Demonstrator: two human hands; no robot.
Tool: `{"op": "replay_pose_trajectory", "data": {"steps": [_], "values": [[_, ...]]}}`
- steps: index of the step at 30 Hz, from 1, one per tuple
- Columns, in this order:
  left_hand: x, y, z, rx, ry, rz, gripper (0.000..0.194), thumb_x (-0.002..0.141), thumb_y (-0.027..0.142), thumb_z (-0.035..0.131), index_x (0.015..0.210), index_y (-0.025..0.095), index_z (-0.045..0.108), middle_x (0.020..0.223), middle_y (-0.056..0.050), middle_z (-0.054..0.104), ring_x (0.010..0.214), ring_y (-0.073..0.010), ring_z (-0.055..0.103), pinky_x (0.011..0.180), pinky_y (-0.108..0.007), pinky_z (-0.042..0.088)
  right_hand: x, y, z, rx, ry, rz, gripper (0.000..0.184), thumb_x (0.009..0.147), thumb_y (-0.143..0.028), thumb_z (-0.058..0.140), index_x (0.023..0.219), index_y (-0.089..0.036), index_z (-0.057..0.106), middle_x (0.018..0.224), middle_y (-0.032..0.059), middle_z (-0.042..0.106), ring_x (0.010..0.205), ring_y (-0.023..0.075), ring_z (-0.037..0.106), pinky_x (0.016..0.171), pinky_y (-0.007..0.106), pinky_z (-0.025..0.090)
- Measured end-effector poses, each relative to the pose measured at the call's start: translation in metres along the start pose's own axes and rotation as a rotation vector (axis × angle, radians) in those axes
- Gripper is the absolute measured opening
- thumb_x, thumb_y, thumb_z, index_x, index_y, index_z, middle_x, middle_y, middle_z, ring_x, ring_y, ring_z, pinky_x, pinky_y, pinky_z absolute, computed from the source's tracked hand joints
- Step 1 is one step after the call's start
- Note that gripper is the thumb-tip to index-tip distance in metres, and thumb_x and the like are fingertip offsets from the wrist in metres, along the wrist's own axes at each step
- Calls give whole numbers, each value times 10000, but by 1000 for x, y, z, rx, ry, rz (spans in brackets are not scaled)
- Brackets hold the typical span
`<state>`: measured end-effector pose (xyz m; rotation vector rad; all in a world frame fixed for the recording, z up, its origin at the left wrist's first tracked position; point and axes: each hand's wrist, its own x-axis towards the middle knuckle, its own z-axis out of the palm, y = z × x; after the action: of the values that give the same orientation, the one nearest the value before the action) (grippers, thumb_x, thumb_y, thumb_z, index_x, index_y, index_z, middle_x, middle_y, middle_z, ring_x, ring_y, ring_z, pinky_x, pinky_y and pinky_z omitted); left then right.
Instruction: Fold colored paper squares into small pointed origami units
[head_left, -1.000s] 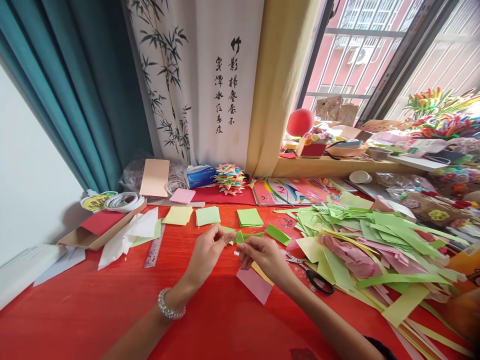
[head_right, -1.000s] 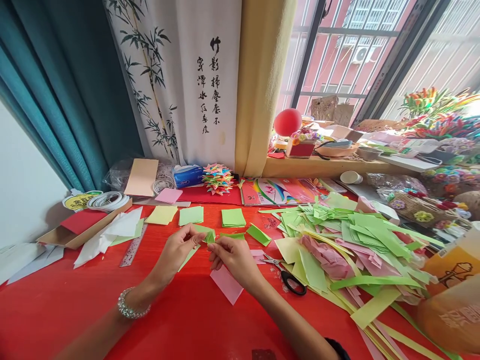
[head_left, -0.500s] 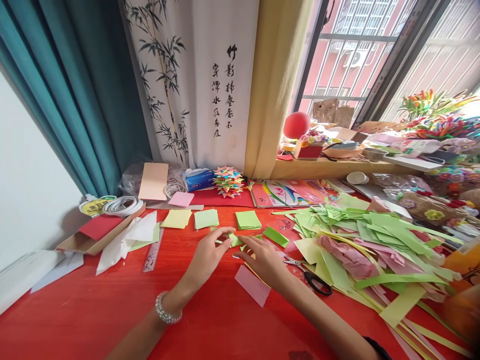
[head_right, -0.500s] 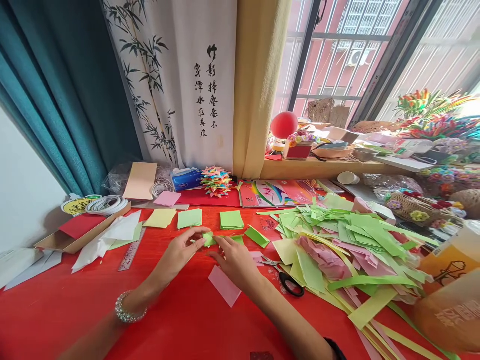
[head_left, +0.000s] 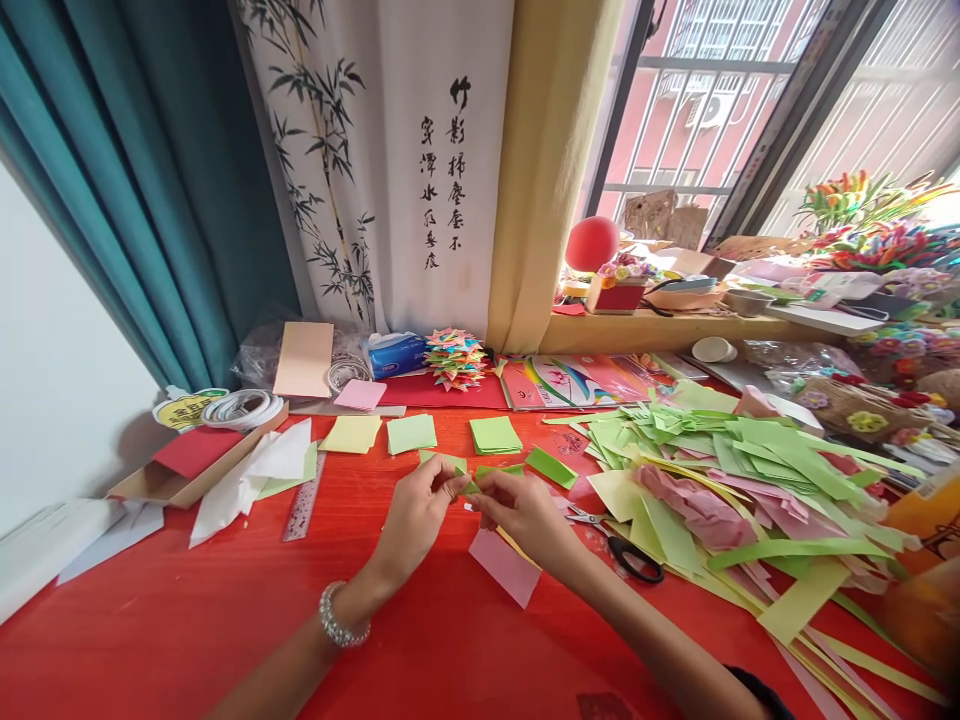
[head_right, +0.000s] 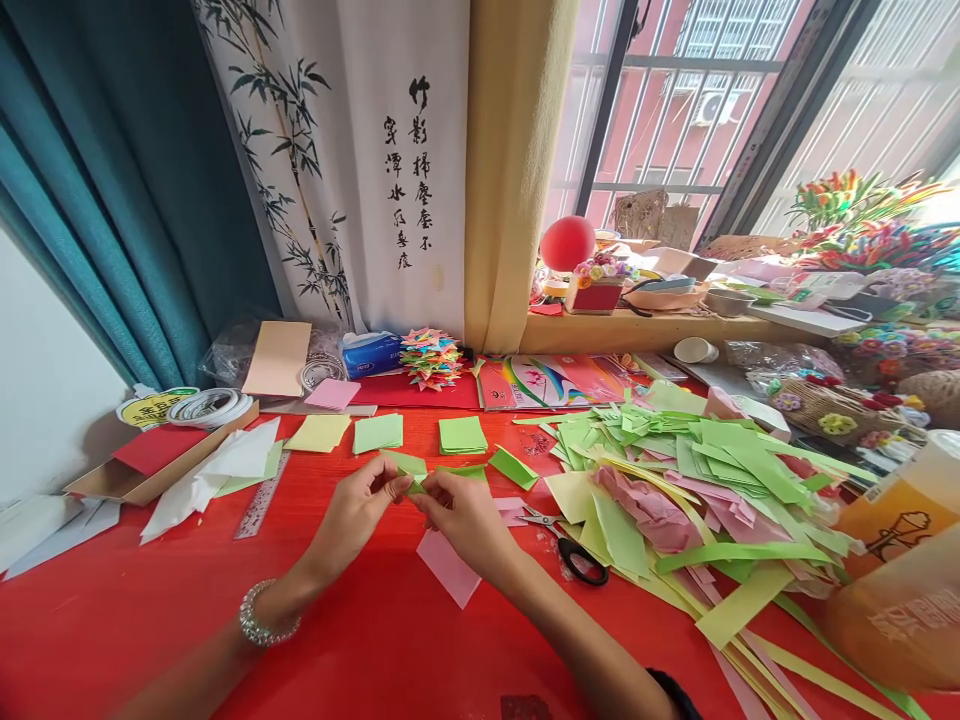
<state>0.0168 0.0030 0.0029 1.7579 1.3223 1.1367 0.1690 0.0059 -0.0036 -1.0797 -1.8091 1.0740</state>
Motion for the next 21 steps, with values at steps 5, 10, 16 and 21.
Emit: {"op": "replay_pose_trajectory", "data": {"steps": [5, 10, 16, 21], "values": [[2, 3, -4, 45, -64, -2, 227, 807, 356, 477, 661, 183, 497, 636, 26, 517, 607, -119, 461, 569, -223, 357, -3, 0, 2, -75, -7, 4, 194, 824, -197, 441, 634, -182, 474, 547, -15, 544, 498, 113, 553, 494, 204, 394], [0, 2, -8, 146, -4, 44, 297, 820, 345, 451, 591, 174, 531, 553, 25, 464, 552, -115, 399, 526, -230, 320, -6, 0, 4, -154, -52, -58, 221, 836, -185, 423, 618, -184, 457, 531, -15, 547, 497, 113, 544, 508, 207, 393], [4, 1, -7, 104, -69, 33, 304, 820, 384, 442, 679, 184, 623, 575, 17, 540, 557, -126, 463, 515, -229, 349, -4, 3, 6, -59, -19, 11, 226, 826, -258, 461, 614, -180, 466, 531, -21, 539, 483, 107, 541, 497, 200, 403], [19, 2, -38, 112, 9, 34, 297, 833, 398, 416, 847, 217, 651, 846, -17, 658, 800, -177, 586, 713, -260, 432, 1, 0, 0, -65, -3, 40, 211, 789, -353, 524, 910, -189, 579, 600, -31, 551, 464, 98, 509, 480, 207, 393]]}}
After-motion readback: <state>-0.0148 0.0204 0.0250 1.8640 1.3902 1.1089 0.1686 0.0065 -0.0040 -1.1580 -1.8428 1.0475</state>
